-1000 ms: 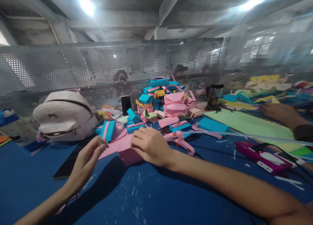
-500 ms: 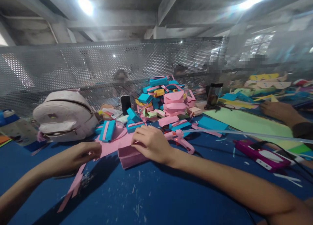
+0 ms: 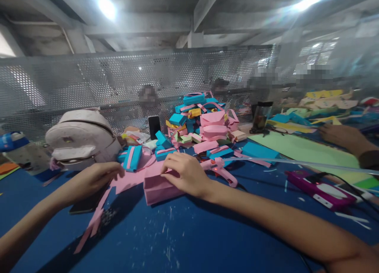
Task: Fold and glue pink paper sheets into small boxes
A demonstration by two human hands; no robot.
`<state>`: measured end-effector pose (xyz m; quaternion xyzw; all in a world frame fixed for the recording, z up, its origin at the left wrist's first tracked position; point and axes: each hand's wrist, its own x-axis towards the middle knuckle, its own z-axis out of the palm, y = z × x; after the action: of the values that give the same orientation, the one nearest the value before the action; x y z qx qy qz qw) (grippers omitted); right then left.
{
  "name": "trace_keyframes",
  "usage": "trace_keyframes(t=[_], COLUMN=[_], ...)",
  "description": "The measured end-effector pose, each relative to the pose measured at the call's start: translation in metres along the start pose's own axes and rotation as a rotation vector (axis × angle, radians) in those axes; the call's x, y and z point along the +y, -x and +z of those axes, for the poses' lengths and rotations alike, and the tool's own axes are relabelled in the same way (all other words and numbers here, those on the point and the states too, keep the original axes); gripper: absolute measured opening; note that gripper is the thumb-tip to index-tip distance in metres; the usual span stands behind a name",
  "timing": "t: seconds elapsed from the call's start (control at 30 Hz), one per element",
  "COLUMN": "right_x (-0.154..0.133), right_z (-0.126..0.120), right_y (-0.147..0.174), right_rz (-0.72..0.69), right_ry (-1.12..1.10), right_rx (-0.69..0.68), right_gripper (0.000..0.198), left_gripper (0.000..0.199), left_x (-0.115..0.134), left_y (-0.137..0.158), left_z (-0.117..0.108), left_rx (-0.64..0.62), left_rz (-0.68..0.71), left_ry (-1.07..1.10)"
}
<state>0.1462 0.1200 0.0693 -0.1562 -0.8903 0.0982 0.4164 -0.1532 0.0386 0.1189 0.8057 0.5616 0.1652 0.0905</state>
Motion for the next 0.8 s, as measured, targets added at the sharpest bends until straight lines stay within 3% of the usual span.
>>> trace_keyframes(t=[0.1, 0.27, 0.5, 0.7, 0.8], right_x=[-0.002, -0.007, -0.014, -0.016, -0.012], right_z=[0.0, 0.002, 0.004, 0.003, 0.004], right_y=[-0.001, -0.002, 0.001, 0.001, -0.001], right_rz=[0.073, 0.136, 0.169, 0.198, 0.231], right_ry=[-0.158, -0.364, -0.424, -0.452, -0.432], right_rx=[0.0, -0.035, -0.051, -0.061, -0.014], right_gripper=[0.009, 0.013, 0.011, 0.008, 0.009], left_gripper=[0.03, 0.055, 0.038, 0.039, 0.047], left_x=[0.015, 0.041, 0.054, 0.058, 0.065], left_y=[-0.003, -0.004, 0.005, 0.004, 0.003], left_z=[0.011, 0.045, 0.073, 0.081, 0.079], left_rx=[0.071, 0.002, 0.036, 0.112, 0.239], left_rz=[0.011, 0.044, -0.038, 0.0, -0.032], left_ry=[0.184, 0.59, 0.646, 0.62, 0.584])
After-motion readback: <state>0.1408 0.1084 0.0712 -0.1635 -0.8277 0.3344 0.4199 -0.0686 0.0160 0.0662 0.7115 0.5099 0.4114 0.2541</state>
